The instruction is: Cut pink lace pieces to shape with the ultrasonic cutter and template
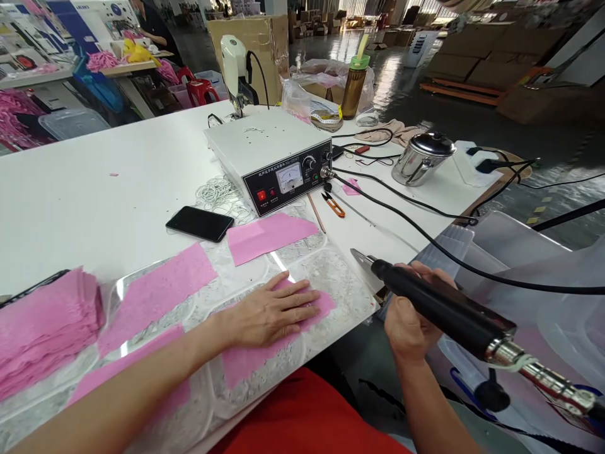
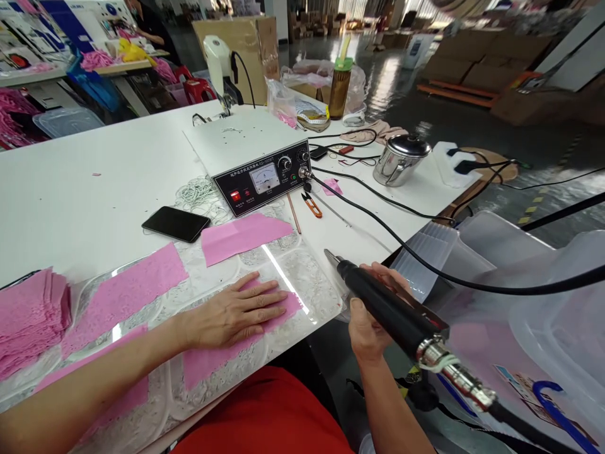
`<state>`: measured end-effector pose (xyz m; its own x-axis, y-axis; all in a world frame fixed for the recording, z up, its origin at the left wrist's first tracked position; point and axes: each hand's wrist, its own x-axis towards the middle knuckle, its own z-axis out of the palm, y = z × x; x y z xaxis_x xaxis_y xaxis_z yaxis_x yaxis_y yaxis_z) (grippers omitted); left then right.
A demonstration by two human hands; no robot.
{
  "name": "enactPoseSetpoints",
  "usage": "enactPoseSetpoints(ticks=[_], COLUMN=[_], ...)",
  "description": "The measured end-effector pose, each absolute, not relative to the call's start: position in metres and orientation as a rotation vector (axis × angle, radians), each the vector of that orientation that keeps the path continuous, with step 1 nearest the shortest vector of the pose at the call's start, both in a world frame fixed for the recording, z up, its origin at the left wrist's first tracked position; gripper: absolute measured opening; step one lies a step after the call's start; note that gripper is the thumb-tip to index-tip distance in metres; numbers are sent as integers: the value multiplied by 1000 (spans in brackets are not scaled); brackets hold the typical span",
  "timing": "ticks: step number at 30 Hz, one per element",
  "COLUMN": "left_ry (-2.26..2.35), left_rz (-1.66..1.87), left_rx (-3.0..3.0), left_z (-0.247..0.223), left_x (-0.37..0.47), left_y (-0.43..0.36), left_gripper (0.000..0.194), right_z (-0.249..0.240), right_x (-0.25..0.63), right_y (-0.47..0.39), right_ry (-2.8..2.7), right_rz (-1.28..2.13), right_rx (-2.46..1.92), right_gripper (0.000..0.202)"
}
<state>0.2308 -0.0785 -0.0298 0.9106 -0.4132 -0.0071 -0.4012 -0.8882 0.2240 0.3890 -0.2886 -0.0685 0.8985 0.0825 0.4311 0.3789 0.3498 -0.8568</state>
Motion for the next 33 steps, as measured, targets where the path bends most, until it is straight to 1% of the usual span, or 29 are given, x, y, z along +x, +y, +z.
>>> enactPoseSetpoints(ticks=[2,6,8,11,14,21,26,33], left_ry=[-667,-701,-709,-703,-695,-684,-667,-656], left_rz=[-79,-28,-8,43,103,86,107,24], left_rx=[2883,2933,2950,2966,2971,2983,2999,2997], left_z=[-30,-31,-32,-34,-34,-31,-31,-28], left_x=[232,233,233,232,232,233,234,234], left_y=[-78,-78,-78,-79,-80,-82,-82,-83], left_gripper=[47,46,45,44,42,42,45,47], right_z=[-66,-50,-39,-24,-14,-13,-14,-14], right_x=[396,410,413,411,404,389,385,386], right_y=[-276,-261,-263,-277,-291,-294,-292,-293], right_ry=[-383,-270,-232,-251,-332,-549,-578,-612], right_rz=[-267,-312,-294,-229,-125,57,107,97], right_rx=[-1073,-959,-905,-864,-914,-928,-937,-935], right_gripper=[47,29,23,22,22,23,21,22])
